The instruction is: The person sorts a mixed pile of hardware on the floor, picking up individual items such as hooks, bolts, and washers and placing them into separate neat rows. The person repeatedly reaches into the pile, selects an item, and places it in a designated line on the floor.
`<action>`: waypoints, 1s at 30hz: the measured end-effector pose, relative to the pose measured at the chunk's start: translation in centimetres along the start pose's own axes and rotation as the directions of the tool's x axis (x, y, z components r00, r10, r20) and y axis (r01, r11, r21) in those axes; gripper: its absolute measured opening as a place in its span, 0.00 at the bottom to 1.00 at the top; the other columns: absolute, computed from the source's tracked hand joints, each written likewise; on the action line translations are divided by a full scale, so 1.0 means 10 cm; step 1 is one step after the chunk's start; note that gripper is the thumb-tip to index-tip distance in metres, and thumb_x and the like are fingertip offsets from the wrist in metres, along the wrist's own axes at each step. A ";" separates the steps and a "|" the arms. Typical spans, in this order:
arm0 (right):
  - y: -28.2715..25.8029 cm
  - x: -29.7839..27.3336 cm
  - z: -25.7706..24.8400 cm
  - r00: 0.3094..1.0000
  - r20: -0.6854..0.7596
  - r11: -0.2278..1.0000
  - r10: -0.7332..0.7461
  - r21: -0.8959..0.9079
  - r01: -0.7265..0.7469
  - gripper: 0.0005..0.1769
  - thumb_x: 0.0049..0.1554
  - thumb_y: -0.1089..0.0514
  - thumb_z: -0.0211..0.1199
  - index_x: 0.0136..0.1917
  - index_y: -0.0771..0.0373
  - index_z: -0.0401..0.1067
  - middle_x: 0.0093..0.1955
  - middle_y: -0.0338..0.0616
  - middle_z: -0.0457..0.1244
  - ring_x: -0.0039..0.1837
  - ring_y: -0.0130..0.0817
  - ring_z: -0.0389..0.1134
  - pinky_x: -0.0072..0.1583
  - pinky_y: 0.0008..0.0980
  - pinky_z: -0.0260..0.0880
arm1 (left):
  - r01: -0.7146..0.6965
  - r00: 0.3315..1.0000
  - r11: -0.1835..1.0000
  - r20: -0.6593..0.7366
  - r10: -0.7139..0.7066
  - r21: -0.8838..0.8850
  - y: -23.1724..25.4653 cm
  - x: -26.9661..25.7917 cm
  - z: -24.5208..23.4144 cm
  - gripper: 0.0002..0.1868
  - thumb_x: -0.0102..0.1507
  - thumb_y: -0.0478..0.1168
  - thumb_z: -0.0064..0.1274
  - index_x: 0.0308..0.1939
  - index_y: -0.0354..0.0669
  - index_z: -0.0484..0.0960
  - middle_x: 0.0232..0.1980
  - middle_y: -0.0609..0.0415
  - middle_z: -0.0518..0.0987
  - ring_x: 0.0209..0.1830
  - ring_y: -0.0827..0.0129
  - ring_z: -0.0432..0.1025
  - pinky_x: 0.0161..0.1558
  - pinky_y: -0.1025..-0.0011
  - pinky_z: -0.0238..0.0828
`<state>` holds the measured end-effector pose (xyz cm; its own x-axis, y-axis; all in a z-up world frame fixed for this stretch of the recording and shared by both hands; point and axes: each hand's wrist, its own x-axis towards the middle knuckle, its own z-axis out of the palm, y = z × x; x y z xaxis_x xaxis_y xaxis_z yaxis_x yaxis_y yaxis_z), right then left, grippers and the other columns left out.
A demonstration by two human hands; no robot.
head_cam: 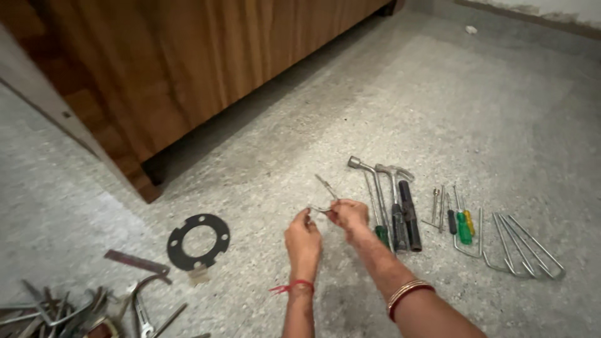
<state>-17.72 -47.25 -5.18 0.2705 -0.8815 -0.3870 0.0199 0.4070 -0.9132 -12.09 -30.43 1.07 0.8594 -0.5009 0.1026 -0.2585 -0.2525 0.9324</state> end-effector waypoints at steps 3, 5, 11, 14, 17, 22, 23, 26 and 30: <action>-0.10 0.34 -0.46 0.996 -0.087 0.999 -0.010 -0.041 0.007 0.04 0.52 0.70 0.68 0.44 0.70 0.77 0.38 0.45 0.69 0.37 0.33 0.71 0.43 0.33 0.79 | -0.070 0.992 0.997 0.100 0.071 -0.011 0.16 -0.07 0.30 0.20 0.59 0.32 0.52 0.55 0.39 0.83 0.49 0.36 0.83 0.51 0.44 0.78 0.52 0.57 0.74; -0.12 0.50 -0.58 0.987 -0.157 0.991 -0.023 -0.134 0.002 0.03 0.53 0.69 0.69 0.43 0.70 0.78 0.38 0.45 0.69 0.36 0.33 0.71 0.41 0.33 0.79 | -0.127 0.982 0.991 0.136 0.132 -0.043 0.22 -0.12 0.47 0.20 0.58 0.32 0.53 0.55 0.35 0.82 0.51 0.33 0.82 0.53 0.42 0.77 0.55 0.56 0.73; -0.10 0.69 -0.77 0.974 -0.199 0.896 -0.110 -0.445 0.010 0.07 0.53 0.62 0.71 0.44 0.67 0.82 0.35 0.46 0.71 0.33 0.31 0.71 0.38 0.32 0.74 | -0.054 0.960 0.997 0.279 0.037 0.054 0.16 -0.17 0.87 0.22 0.60 0.32 0.52 0.59 0.36 0.80 0.50 0.31 0.81 0.53 0.41 0.76 0.56 0.54 0.71; -0.06 0.69 -0.73 0.974 -0.148 0.820 -0.173 -0.569 0.059 0.09 0.52 0.59 0.72 0.45 0.66 0.83 0.34 0.45 0.71 0.33 0.31 0.71 0.38 0.32 0.72 | -0.101 0.961 0.993 0.265 0.082 0.056 0.04 -0.18 0.95 0.21 0.59 0.32 0.52 0.58 0.33 0.80 0.49 0.29 0.81 0.52 0.40 0.76 0.56 0.53 0.71; -0.05 0.66 -0.68 0.964 -0.175 0.744 -0.200 -0.667 0.034 0.11 0.50 0.57 0.74 0.47 0.61 0.82 0.35 0.44 0.72 0.34 0.33 0.74 0.41 0.31 0.74 | -0.068 0.957 0.992 0.288 0.035 0.107 -0.06 -0.17 0.98 0.22 0.59 0.32 0.52 0.58 0.34 0.80 0.49 0.30 0.81 0.51 0.39 0.76 0.55 0.52 0.71; -0.13 0.63 -0.65 0.950 -0.083 0.530 -0.301 -0.843 0.094 0.11 0.48 0.54 0.76 0.43 0.61 0.83 0.37 0.49 0.74 0.41 0.39 0.76 0.50 0.35 0.75 | -0.070 0.963 0.991 0.268 0.037 0.114 -0.13 -0.17 0.93 0.22 0.59 0.32 0.51 0.58 0.33 0.80 0.49 0.30 0.81 0.52 0.41 0.77 0.56 0.54 0.72; -0.13 0.61 -0.65 0.943 -0.077 0.517 -0.325 -0.849 0.109 0.12 0.47 0.54 0.76 0.43 0.61 0.83 0.38 0.50 0.73 0.43 0.42 0.76 0.51 0.36 0.75 | -0.061 0.962 0.991 0.270 0.026 0.121 -0.13 -0.17 0.91 0.22 0.60 0.32 0.51 0.59 0.33 0.80 0.50 0.30 0.81 0.52 0.41 0.77 0.57 0.54 0.72; -0.12 0.61 -0.63 0.924 -0.077 0.486 -0.376 -0.865 0.126 0.13 0.44 0.53 0.78 0.41 0.60 0.83 0.41 0.52 0.72 0.48 0.47 0.75 0.54 0.39 0.75 | -0.020 0.959 0.990 0.282 -0.019 0.137 -0.09 -0.16 0.82 0.22 0.60 0.33 0.52 0.59 0.34 0.80 0.51 0.31 0.81 0.54 0.42 0.77 0.57 0.54 0.72; -0.09 0.61 -0.64 0.935 -0.096 0.470 -0.340 -0.879 0.081 0.11 0.44 0.53 0.78 0.40 0.59 0.84 0.41 0.51 0.73 0.48 0.46 0.76 0.56 0.39 0.75 | -0.019 0.962 0.991 0.272 -0.018 0.134 -0.03 -0.13 0.64 0.22 0.60 0.34 0.52 0.59 0.34 0.79 0.52 0.31 0.80 0.54 0.41 0.76 0.57 0.54 0.71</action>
<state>-22.29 -54.53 -7.50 0.1541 -0.9860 -0.0636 -0.8146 -0.0903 -0.5730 -16.00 -35.04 -1.54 0.7117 -0.7023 -0.0126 -0.3318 -0.3519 0.8752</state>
